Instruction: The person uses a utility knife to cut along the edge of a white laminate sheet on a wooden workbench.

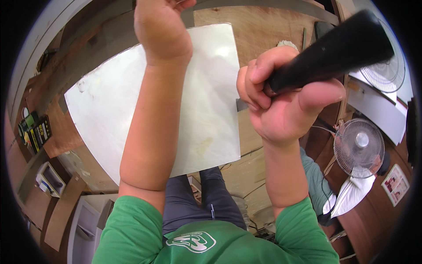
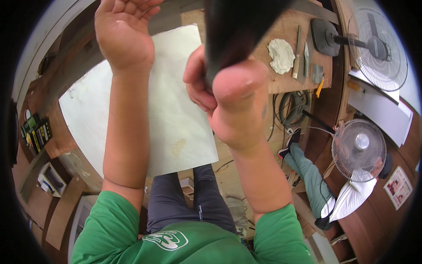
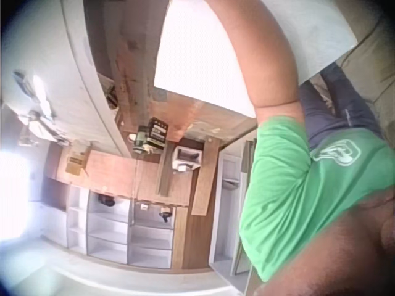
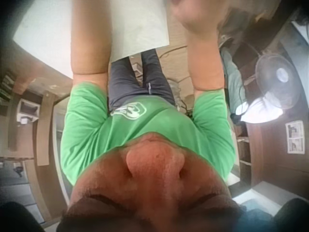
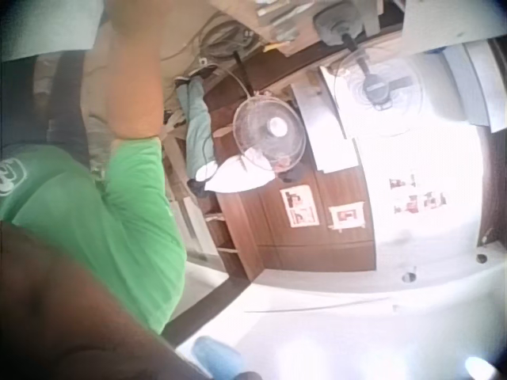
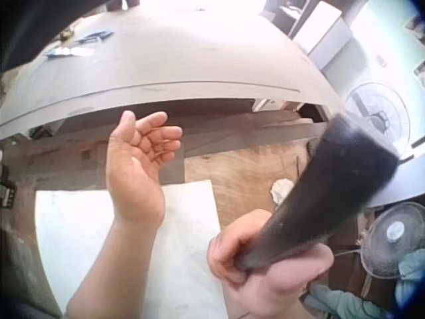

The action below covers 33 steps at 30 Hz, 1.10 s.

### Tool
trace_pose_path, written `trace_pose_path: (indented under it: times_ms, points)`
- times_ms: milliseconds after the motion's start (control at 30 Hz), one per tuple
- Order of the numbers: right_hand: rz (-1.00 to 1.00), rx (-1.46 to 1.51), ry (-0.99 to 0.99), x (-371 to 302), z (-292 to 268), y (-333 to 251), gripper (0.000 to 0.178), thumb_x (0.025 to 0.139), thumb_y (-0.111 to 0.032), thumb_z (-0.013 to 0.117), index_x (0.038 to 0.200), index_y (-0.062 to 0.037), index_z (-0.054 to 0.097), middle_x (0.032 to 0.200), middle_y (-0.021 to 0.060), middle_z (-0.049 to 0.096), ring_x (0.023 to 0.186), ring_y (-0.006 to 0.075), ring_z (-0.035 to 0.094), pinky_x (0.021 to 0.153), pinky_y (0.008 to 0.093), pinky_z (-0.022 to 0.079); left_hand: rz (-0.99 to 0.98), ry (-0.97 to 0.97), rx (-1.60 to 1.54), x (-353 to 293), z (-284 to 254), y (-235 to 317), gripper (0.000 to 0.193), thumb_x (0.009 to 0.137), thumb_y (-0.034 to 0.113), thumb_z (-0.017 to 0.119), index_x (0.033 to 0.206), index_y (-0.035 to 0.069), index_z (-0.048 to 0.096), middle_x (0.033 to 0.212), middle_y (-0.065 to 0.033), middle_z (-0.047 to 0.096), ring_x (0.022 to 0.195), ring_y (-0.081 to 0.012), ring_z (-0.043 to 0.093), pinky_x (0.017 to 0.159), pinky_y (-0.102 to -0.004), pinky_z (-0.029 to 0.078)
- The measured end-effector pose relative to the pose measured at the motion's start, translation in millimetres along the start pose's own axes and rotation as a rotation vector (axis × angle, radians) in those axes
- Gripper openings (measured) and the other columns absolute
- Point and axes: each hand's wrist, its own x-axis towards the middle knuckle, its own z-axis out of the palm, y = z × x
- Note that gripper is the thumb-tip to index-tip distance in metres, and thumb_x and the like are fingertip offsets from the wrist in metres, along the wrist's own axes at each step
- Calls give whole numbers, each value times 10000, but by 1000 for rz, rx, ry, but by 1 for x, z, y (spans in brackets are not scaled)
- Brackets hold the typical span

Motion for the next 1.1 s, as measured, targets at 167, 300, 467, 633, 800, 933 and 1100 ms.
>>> trace_pose_path:
  times_ms: [167,300,467,633,800,933,1100]
  points:
    - [-13,36,145,6,6,3,916,847,-923,356,862,-35,580,525,-17,349,402,84,240,410,270,222,-14,0,-12,0,0,-1,502,1057,481,477,1131,28,679,936,-80,730,879,-146,629,849,-287,441]
    - [-17,-6,203,5,16,-1,922,841,-933,347,822,-38,566,502,-21,328,395,80,226,400,270,204,1,-28,8,-5,1,7,491,1053,471,489,1131,27,683,930,-75,727,875,-145,629,846,-282,439]
    - [2,-82,320,7,18,5,931,843,-938,317,817,-38,559,501,-23,329,403,76,221,407,265,195,-55,23,-38,-1,5,11,489,1049,465,498,1131,19,680,930,-76,722,868,-147,629,839,-286,440]
    - [45,-68,253,6,15,14,906,863,-925,297,825,-56,549,502,-25,326,412,77,215,414,263,191,-23,31,-76,5,-2,-2,485,1057,452,489,1132,12,679,942,-80,722,871,-149,629,836,-284,441]
    - [62,-54,249,5,12,14,890,866,-923,296,820,-68,538,507,-26,327,415,79,213,416,267,182,-3,14,-110,5,-2,-4,484,1074,431,467,1144,-1,671,956,-89,721,899,-159,636,842,-290,445]
    - [88,-62,245,5,11,16,876,864,-922,312,814,-75,531,514,-31,325,420,81,225,423,263,185,-3,19,-118,4,-6,-3,490,1078,428,458,1151,-9,669,957,-92,720,912,-164,640,853,-292,447]
    - [98,-66,277,-6,7,38,849,859,-913,361,812,-83,532,518,-42,315,438,88,264,443,260,204,-19,47,-70,-2,-1,1,476,1079,415,474,1158,-7,681,964,-95,724,896,-156,639,840,-291,464]
